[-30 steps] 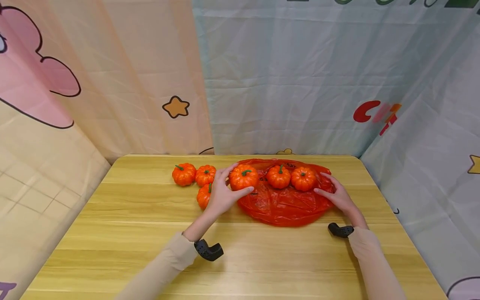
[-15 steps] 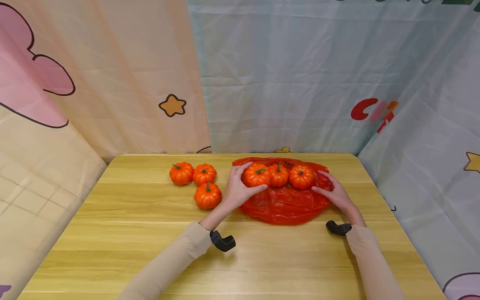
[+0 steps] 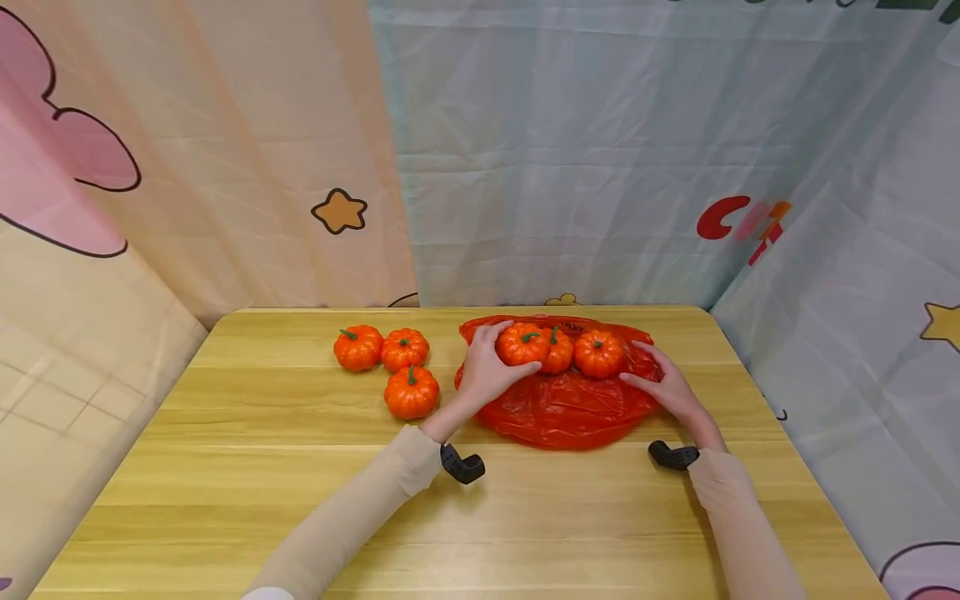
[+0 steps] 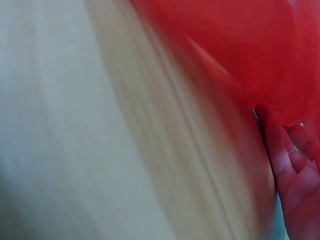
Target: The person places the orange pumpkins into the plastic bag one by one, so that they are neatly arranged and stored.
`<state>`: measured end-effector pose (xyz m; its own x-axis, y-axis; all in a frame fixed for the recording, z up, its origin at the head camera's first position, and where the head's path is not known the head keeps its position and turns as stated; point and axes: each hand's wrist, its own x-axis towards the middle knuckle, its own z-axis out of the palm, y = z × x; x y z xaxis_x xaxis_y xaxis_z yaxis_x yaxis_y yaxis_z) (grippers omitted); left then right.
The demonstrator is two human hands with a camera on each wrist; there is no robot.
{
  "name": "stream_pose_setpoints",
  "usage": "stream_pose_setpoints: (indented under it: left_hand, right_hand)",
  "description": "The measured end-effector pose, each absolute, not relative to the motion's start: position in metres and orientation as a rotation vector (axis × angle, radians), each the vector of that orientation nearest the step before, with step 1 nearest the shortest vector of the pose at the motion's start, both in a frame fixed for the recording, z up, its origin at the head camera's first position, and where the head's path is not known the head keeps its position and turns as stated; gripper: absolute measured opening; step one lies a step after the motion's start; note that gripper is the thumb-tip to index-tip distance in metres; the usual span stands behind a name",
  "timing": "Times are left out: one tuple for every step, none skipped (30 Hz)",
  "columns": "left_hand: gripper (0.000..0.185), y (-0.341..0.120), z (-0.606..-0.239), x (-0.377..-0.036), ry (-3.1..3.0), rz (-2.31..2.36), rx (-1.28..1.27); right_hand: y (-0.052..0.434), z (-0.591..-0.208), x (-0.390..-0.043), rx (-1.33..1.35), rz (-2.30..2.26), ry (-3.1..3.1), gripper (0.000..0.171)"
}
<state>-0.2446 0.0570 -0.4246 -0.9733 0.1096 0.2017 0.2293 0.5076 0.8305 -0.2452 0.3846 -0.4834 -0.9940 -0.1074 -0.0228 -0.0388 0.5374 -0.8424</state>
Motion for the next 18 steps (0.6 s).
stream_pose_setpoints:
  left_hand:
    - [0.076,0.057,-0.425,-0.246,-2.621,-1.463,-0.294]
    - [0.076,0.057,-0.426,-0.247,-2.624,-1.45,-0.293]
    - [0.076,0.057,-0.427,-0.249,-2.626,-1.436,-0.29]
    - [0.076,0.057,-0.427,-0.25,-2.626,-1.426,-0.286]
    - [0.076,0.056,-0.428,-0.251,-2.624,-1.42,-0.281]
    - [0.076,0.055,-0.429,-0.252,-2.627,-1.411,-0.273]
    - [0.076,0.055,-0.429,-0.253,-2.627,-1.41,-0.266]
    - [0.076,0.054,-0.43,-0.254,-2.629,-1.407,-0.26]
    - [0.076,0.053,-0.431,-0.255,-2.632,-1.406,-0.254]
    - [0.076,0.053,-0.432,-0.255,-2.634,-1.407,-0.25]
    - [0.077,0.052,-0.433,-0.256,-2.64,-1.406,-0.245]
    - [0.077,0.051,-0.434,-0.256,-2.645,-1.407,-0.243]
    - [0.077,0.051,-0.435,-0.257,-2.651,-1.407,-0.24]
    - [0.077,0.05,-0.437,-0.257,-2.656,-1.405,-0.237]
    - [0.077,0.05,-0.438,-0.258,-2.66,-1.405,-0.235]
    - [0.077,0.049,-0.439,-0.258,-2.664,-1.408,-0.233]
    - [0.077,0.049,-0.44,-0.258,-2.667,-1.409,-0.231]
    - [0.077,0.048,-0.44,-0.258,-2.667,-1.413,-0.227]
  right_hand:
    - [0.384,-0.483,-0.245,-0.116,-1.469,2.691,0.072]
    - [0.384,-0.484,-0.246,-0.111,-1.463,2.69,0.072]
    - [0.384,-0.484,-0.246,-0.108,-1.463,2.687,0.072]
    - [0.385,-0.484,-0.246,-0.105,-1.458,2.685,0.072]
    - [0.385,-0.484,-0.246,-0.106,-1.458,2.686,0.072]
    - [0.385,-0.485,-0.246,-0.107,-1.458,2.685,0.072]
    - [0.385,-0.485,-0.247,-0.107,-1.459,2.686,0.072]
    - [0.386,-0.485,-0.247,-0.114,-1.461,2.684,0.072]
    - [0.386,-0.486,-0.247,-0.115,-1.461,2.683,0.072]
    - [0.387,-0.486,-0.247,-0.115,-1.458,2.684,0.072]
    - [0.387,-0.486,-0.247,-0.116,-1.461,2.684,0.072]
    - [0.387,-0.487,-0.248,-0.115,-1.461,2.683,0.072]
    - [0.387,-0.487,-0.248,-0.115,-1.463,2.683,0.072]
    - [0.388,-0.487,-0.248,-0.115,-1.465,2.68,0.072]
    - [0.388,-0.487,-0.248,-0.116,-1.47,2.678,0.072]
    - [0.388,-0.487,-0.248,-0.118,-1.473,2.677,0.072]
    - [0.387,-0.487,-0.248,-0.119,-1.476,2.677,0.072]
    - [0.387,-0.487,-0.248,-0.121,-1.477,2.676,0.072]
